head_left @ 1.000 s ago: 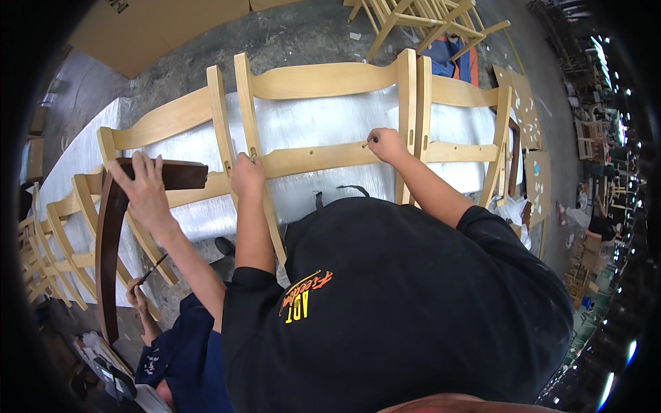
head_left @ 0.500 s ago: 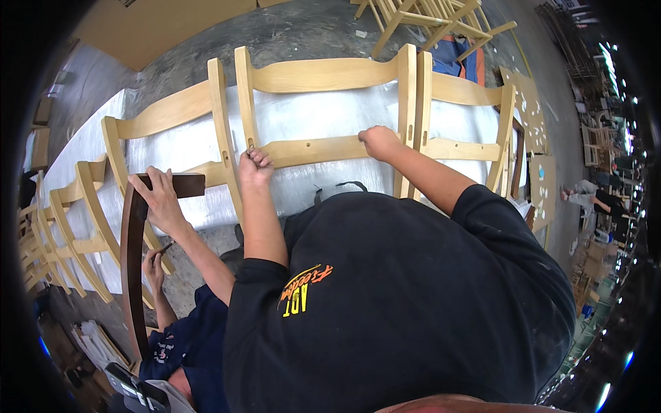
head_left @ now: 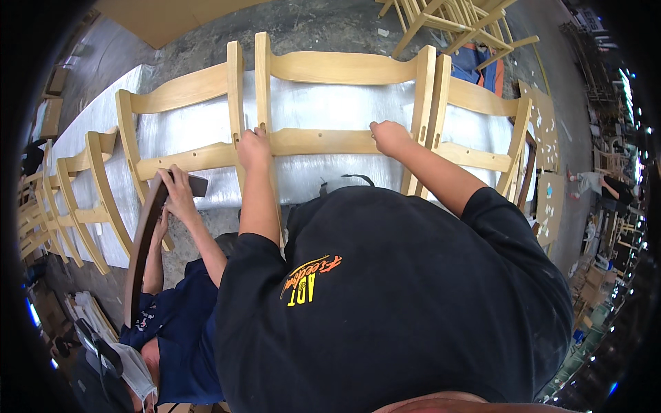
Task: The person assembles wooden chair frames on a long workbench, inserting dowels and tapping joints with a rubber mallet. The person repeatedly positions chair frames, aligns legs and rails, and secures joints. A coworker is visible working nearby.
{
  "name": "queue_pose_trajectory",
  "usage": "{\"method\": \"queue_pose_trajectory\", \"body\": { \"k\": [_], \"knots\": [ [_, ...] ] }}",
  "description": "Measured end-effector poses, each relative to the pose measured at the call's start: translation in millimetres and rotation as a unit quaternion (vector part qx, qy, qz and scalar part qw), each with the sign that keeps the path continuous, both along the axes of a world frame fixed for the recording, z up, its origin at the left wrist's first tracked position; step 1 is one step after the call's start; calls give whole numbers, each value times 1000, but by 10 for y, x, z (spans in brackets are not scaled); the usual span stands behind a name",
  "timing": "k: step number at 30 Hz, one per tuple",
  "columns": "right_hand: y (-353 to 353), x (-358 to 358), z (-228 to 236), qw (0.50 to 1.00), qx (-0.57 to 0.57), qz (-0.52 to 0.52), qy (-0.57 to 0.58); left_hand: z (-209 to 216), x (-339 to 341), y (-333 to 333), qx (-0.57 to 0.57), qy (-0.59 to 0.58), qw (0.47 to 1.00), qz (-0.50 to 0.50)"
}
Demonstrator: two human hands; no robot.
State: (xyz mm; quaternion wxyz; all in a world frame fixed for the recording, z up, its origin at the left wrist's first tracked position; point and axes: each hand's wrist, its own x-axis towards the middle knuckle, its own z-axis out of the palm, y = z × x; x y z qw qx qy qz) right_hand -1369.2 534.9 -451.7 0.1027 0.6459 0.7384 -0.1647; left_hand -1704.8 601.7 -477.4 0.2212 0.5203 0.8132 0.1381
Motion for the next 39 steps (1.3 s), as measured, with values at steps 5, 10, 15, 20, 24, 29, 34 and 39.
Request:
{"method": "queue_pose_trajectory", "body": {
  "k": [5,10,15,20,24,29,34,39],
  "knots": [
    [114,-233,208,998,-56,-30,-9,-397,-637,5,-167,-546,806,156],
    [40,-111,69,999,-27,-40,-13,-154,-220,-73,-147,-833,498,189],
    [66,-140,274,989,-20,-148,5,218,333,-228,-190,-739,644,51],
    [-310,-155,546,952,93,-119,266,431,1384,-535,-270,-631,725,-58],
    [-633,36,519,949,141,-121,254,394,1923,-641,-308,-569,760,-56],
    [-922,415,515,960,113,-140,213,354,2384,-794,-375,-496,770,-142],
    [-993,889,315,954,125,-218,166,332,2763,-884,-422,-508,732,-166],
    [-733,1312,183,944,128,-269,144,84,2512,-726,-203,-240,911,-266]
  ]
}}
